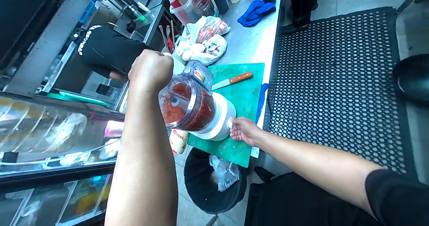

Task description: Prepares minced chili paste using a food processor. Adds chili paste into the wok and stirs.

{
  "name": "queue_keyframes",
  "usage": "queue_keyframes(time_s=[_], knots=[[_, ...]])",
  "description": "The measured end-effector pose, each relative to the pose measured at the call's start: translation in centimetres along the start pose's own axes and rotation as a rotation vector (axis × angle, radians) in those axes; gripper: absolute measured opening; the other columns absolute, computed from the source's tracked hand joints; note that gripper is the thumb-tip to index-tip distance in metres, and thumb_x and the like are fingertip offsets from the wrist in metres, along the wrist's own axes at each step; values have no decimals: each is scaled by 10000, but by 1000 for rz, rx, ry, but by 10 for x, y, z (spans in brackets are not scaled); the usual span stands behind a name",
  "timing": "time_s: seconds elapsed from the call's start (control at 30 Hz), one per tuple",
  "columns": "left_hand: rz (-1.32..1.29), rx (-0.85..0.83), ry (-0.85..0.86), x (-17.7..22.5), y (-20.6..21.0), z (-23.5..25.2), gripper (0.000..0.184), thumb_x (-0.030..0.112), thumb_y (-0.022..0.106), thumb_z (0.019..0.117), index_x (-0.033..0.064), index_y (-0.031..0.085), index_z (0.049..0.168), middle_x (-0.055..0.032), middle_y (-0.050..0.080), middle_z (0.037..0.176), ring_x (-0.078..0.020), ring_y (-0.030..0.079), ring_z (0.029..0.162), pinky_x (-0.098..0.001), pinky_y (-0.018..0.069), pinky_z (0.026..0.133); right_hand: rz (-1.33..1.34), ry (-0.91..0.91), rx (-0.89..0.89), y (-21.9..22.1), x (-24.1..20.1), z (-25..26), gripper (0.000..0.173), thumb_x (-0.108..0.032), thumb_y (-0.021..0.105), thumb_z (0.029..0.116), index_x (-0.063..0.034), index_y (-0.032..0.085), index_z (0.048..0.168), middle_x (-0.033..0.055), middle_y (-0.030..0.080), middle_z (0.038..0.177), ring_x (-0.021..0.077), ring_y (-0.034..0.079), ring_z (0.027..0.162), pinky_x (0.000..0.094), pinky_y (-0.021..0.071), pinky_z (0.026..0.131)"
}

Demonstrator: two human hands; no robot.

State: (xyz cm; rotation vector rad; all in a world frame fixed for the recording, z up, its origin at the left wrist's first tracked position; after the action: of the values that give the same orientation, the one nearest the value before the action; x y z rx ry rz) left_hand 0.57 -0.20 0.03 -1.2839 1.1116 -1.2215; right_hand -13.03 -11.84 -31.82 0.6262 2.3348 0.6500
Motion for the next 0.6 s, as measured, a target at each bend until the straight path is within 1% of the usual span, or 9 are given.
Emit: queue_keyframes(time_s=[0.3, 0.4, 0.53, 0.6], knots=[[0, -3, -5, 0, 0, 0, 388, 423, 493, 957, 112, 717, 893, -195, 690, 936, -411, 646, 923, -698, 442, 711, 15, 14, -18, -4, 1, 3, 339, -328, 573, 1062, -78, 524, 1285, 139, 653, 849, 235, 681, 643, 365, 604, 597], [1, -4, -5, -1, 1, 1, 380, 425, 486, 948, 140, 737, 946, -189, 701, 980, -415, 649, 969, -713, 440, 737, 2, 31, -25, -3, -2, 0, 344, -331, 564, 1069, -76, 504, 1292, 140, 646, 862, 236, 681, 653, 365, 605, 609], [3, -4, 3, -2, 0, 1, 372, 408, 473, 939, 188, 759, 1030, -168, 717, 1030, -402, 654, 1036, -719, 445, 774, -17, 46, -64, -6, -3, 1, 337, -335, 546, 1078, -72, 509, 1286, 138, 651, 856, 235, 680, 647, 366, 606, 612], [-4, -10, -6, -1, -1, 0, 376, 404, 473, 941, 219, 764, 1090, -149, 720, 1092, -388, 645, 1097, -720, 444, 814, -31, 56, -73, -7, -5, 2, 343, -337, 552, 1077, -68, 506, 1285, 141, 657, 846, 237, 682, 638, 365, 606, 599]])
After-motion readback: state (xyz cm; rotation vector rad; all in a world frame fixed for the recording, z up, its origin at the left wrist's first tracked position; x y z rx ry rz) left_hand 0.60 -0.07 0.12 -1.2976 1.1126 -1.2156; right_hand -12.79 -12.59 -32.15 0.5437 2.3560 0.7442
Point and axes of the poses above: each hand's wrist, its own z-axis towards the middle knuckle, its own y-axis out of the palm, x = y × z, the point moved 1 cm from there along z, towards the middle knuckle
